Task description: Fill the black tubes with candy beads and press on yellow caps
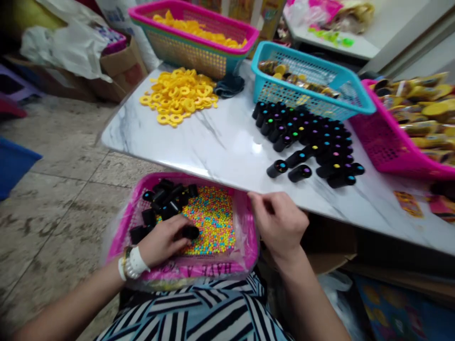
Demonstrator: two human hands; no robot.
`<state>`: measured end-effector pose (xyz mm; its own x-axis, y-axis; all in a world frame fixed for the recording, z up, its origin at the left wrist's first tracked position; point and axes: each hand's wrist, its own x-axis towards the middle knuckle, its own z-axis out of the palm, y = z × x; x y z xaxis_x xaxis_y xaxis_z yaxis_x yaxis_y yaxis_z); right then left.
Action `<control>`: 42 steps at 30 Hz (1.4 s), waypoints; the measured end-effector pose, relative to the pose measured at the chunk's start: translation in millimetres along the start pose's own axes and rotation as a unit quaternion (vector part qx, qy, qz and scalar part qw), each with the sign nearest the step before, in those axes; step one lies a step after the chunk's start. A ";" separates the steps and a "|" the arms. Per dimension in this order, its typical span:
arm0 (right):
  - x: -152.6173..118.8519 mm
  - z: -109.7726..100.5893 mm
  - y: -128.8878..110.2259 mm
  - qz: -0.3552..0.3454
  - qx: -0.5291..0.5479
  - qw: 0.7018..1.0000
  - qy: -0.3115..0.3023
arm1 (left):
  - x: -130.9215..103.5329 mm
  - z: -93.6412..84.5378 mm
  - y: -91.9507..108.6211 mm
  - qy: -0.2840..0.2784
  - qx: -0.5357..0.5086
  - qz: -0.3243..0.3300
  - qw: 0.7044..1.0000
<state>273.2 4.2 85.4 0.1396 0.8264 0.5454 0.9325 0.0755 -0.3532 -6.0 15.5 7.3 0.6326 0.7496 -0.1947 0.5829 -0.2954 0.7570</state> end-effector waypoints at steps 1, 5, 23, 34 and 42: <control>-10.7 4.7 -8.8 -0.015 0.062 0.996 -0.060 | -0.4 -1.6 1.2 0.016 -0.021 -0.005 1.000; -48.0 37.9 -40.6 -0.066 0.299 0.886 -0.348 | -0.8 -2.3 2.2 0.058 -0.117 -0.012 0.991; -45.3 85.1 -45.3 -0.260 0.144 0.762 -0.575 | -9.8 8.2 -15.1 0.118 0.220 -0.030 0.968; -40.1 44.1 -13.9 -0.008 0.374 0.799 -0.472 | 23.6 -11.6 -2.1 -0.013 0.312 -0.038 0.949; -38.2 73.5 -18.7 -0.326 0.081 0.810 -0.480 | 22.1 -1.8 -4.4 -0.031 0.322 -0.037 0.946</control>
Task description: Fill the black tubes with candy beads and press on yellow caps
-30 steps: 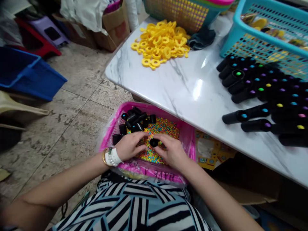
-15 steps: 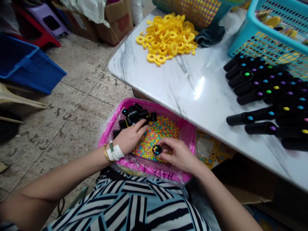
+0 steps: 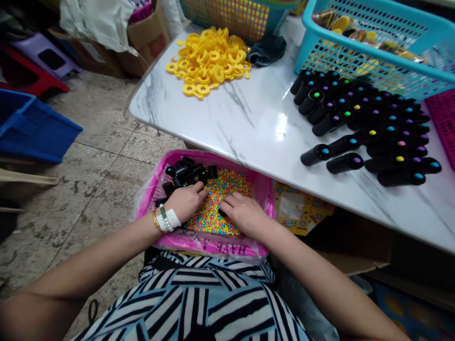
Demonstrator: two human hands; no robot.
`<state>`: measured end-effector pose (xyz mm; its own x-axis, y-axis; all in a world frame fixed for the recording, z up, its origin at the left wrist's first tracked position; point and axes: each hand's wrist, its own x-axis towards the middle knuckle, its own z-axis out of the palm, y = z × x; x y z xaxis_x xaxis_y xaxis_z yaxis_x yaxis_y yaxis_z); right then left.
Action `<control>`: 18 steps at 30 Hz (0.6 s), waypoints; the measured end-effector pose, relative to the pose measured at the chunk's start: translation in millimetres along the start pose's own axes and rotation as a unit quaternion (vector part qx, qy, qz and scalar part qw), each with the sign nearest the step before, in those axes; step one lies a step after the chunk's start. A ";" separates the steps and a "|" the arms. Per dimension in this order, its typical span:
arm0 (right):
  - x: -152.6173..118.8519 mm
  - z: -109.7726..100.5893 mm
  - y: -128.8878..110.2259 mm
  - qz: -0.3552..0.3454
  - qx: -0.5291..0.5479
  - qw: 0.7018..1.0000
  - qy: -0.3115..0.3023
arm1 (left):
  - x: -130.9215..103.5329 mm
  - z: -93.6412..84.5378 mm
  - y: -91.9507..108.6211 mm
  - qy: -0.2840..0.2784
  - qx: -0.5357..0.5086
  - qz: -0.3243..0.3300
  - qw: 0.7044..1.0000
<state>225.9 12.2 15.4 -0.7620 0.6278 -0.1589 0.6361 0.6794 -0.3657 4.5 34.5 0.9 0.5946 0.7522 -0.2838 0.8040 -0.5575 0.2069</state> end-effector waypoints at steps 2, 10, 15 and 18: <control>7.6 4.6 -6.3 -0.031 -0.051 0.997 -0.054 | -1.5 1.3 -1.8 0.004 -0.006 0.001 1.000; 4.1 -0.5 -7.3 -0.049 0.144 0.986 -0.061 | -3.6 6.7 -8.3 0.023 -0.042 0.001 0.999; -20.9 -10.9 3.4 0.098 0.263 0.955 0.093 | -4.3 6.1 -12.8 0.048 -0.071 0.008 0.996; -32.3 -14.7 -0.7 0.141 0.291 0.934 0.153 | -4.1 0.4 -11.5 0.085 -0.108 0.023 0.990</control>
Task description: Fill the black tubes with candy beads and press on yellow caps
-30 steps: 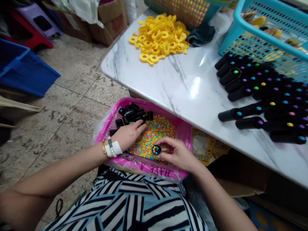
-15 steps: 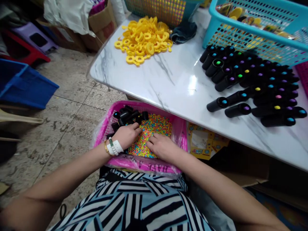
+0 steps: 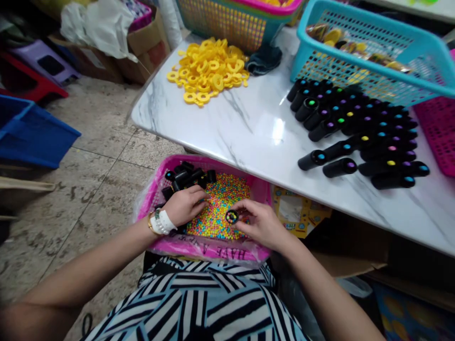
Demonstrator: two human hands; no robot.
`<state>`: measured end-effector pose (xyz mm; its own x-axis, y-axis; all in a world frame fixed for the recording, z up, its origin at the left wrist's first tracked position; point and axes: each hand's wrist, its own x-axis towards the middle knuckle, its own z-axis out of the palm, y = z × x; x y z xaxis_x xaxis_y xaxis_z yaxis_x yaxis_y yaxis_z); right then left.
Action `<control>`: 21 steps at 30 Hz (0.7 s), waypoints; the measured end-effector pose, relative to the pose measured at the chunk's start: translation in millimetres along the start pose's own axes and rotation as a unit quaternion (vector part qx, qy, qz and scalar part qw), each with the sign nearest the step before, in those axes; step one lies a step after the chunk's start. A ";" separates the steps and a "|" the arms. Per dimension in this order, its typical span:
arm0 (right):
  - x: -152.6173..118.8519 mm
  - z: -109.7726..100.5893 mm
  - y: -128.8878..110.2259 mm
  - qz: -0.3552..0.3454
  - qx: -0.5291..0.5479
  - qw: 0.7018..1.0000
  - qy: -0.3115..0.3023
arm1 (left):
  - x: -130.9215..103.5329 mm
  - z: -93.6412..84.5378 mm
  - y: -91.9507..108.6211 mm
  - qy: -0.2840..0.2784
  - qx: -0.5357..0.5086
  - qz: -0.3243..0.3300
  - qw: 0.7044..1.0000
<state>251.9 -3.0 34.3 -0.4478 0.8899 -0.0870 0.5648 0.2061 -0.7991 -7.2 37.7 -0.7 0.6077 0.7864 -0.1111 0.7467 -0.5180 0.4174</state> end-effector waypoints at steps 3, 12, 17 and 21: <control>-11.2 -7.1 -10.2 -0.001 0.011 0.995 0.096 | 2.3 -14.1 12.4 0.081 -0.081 0.034 0.993; -43.0 -73.1 -20.6 0.074 -0.065 0.882 0.460 | 59.4 -88.3 73.3 0.216 -0.115 0.147 0.958; -36.5 -105.8 -3.4 0.168 -0.157 0.827 0.512 | 132.6 -101.6 111.1 0.100 -0.120 0.088 0.984; -28.4 -115.7 -0.2 0.212 -0.134 0.838 0.485 | 178.9 -93.7 138.4 0.053 -0.136 0.059 0.987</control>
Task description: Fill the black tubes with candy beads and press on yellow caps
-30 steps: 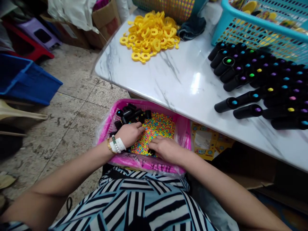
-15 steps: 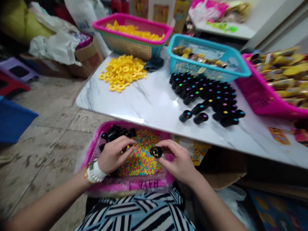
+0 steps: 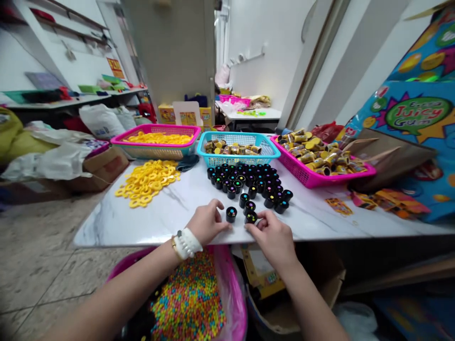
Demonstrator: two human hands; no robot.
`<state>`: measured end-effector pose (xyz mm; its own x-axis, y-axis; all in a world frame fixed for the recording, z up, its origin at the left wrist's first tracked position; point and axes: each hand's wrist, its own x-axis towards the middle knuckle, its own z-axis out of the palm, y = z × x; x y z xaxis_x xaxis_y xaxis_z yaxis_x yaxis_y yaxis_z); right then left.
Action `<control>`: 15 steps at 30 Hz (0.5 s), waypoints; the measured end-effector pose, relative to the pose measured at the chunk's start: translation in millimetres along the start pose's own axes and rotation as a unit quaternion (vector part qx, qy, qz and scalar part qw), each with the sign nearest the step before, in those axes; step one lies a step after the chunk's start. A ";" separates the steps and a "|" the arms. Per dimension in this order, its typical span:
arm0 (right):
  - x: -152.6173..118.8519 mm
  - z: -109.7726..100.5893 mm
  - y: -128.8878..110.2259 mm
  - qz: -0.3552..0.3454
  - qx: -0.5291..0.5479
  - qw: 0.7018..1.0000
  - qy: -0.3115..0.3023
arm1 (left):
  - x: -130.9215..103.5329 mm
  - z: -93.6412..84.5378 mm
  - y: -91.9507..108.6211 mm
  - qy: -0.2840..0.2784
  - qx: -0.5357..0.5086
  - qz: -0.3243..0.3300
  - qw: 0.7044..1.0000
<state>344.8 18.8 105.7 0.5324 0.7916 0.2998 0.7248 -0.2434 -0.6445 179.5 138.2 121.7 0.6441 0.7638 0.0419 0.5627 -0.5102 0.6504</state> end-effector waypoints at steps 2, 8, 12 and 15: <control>4.6 1.6 0.6 0.015 -0.007 1.000 0.024 | 16.3 8.8 6.7 0.008 0.012 -0.004 1.000; 20.1 11.6 13.5 -0.014 -0.087 0.991 0.100 | 41.4 21.8 18.0 0.036 0.064 -0.027 0.997; 29.2 18.5 20.2 -0.029 -0.114 0.985 0.124 | 44.5 24.6 22.4 0.037 0.102 -0.037 0.993; 32.7 21.6 20.3 -0.038 -0.107 0.986 0.120 | 45.9 25.7 27.3 0.038 0.127 -0.036 0.991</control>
<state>367.4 51.8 87.2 0.5433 0.6621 0.5162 0.8281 -0.3219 -0.4589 237.8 149.1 121.9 0.5623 0.8244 0.0650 0.7243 -0.5288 0.4425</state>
